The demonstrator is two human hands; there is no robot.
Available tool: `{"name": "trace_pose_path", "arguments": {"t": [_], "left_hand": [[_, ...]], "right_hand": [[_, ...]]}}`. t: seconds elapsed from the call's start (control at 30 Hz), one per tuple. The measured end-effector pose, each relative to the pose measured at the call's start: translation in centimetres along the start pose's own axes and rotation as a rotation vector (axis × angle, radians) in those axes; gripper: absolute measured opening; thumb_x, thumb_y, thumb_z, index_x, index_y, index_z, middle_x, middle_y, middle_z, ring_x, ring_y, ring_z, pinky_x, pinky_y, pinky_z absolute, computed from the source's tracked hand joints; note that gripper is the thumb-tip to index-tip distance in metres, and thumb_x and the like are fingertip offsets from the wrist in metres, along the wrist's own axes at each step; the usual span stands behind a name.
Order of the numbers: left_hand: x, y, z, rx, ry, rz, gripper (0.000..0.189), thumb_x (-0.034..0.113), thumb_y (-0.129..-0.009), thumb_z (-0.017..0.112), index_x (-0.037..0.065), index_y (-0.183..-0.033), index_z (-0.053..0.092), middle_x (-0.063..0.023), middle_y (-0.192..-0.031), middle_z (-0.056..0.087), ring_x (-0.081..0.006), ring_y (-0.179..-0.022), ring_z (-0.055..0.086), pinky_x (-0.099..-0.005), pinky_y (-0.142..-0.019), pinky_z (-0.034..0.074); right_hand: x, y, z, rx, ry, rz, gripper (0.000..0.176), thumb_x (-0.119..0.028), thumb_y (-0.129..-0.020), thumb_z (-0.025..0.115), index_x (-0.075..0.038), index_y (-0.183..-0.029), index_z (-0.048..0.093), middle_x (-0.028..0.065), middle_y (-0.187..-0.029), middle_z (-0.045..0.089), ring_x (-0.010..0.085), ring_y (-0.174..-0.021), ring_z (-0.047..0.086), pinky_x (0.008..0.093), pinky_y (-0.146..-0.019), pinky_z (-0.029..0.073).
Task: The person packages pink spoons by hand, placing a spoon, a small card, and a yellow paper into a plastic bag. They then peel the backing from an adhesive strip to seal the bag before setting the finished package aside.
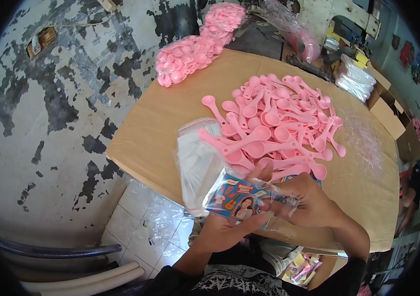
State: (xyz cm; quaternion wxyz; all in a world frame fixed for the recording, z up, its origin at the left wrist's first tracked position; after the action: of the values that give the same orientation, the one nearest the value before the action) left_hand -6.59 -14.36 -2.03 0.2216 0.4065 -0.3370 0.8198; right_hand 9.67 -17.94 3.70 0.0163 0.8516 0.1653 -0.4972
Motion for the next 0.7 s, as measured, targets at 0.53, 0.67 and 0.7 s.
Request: {"name": "trace_pose_path", "arguments": {"t": [0.53,0.67,0.7], "left_hand": [[-1.8,0.0,-1.1,0.094,0.365,0.408,0.049,0.006,-0.084,0.064,0.013,-0.128,0.043,-0.0098,-0.126,0.060,-0.0400,-0.134,0.040,-0.0570,-0.115,0.021],[-0.9,-0.4,-1.6,0.216,0.254,0.401,0.055,-0.004,-0.082,0.062,0.013,-0.131,0.043,-0.0131,-0.131,0.058,-0.0372,-0.133,0.042,-0.0554,-0.114,0.022],[-1.1,-0.5,-1.7,0.229,0.216,0.401,0.056,-0.003,-0.082,0.063,0.013,-0.132,0.043,-0.0139,-0.133,0.057,-0.0364,-0.133,0.042,-0.0553,-0.115,0.021]], "right_hand": [[2.4,-0.5,-3.8,0.115,0.258,-0.148,0.014,-0.017,-0.083,0.073,-0.006,-0.090,0.070,0.0090,-0.090,0.066,0.0234,-0.086,0.062,0.0368,-0.081,0.049],[6.1,-1.6,-4.4,0.426,0.875,-0.117,0.023,-0.024,-0.080,0.072,-0.007,-0.095,0.067,0.0086,-0.106,0.060,0.0282,-0.109,0.052,0.0418,-0.091,0.042],[6.5,-1.5,-4.3,0.406,0.902,-0.086,0.024,-0.024,-0.081,0.072,-0.007,-0.096,0.067,0.0090,-0.111,0.059,0.0283,-0.113,0.049,0.0424,-0.093,0.041]]}}
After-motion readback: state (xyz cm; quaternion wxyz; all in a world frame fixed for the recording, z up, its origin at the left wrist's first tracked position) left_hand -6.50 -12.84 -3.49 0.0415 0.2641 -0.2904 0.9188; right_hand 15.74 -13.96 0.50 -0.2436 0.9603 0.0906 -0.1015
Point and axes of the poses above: each hand's wrist, its own y-axis away from the middle knuckle, its own z-axis out of the palm, x = y × z, the point moved 2 cm from there along -y, towards the middle knuckle
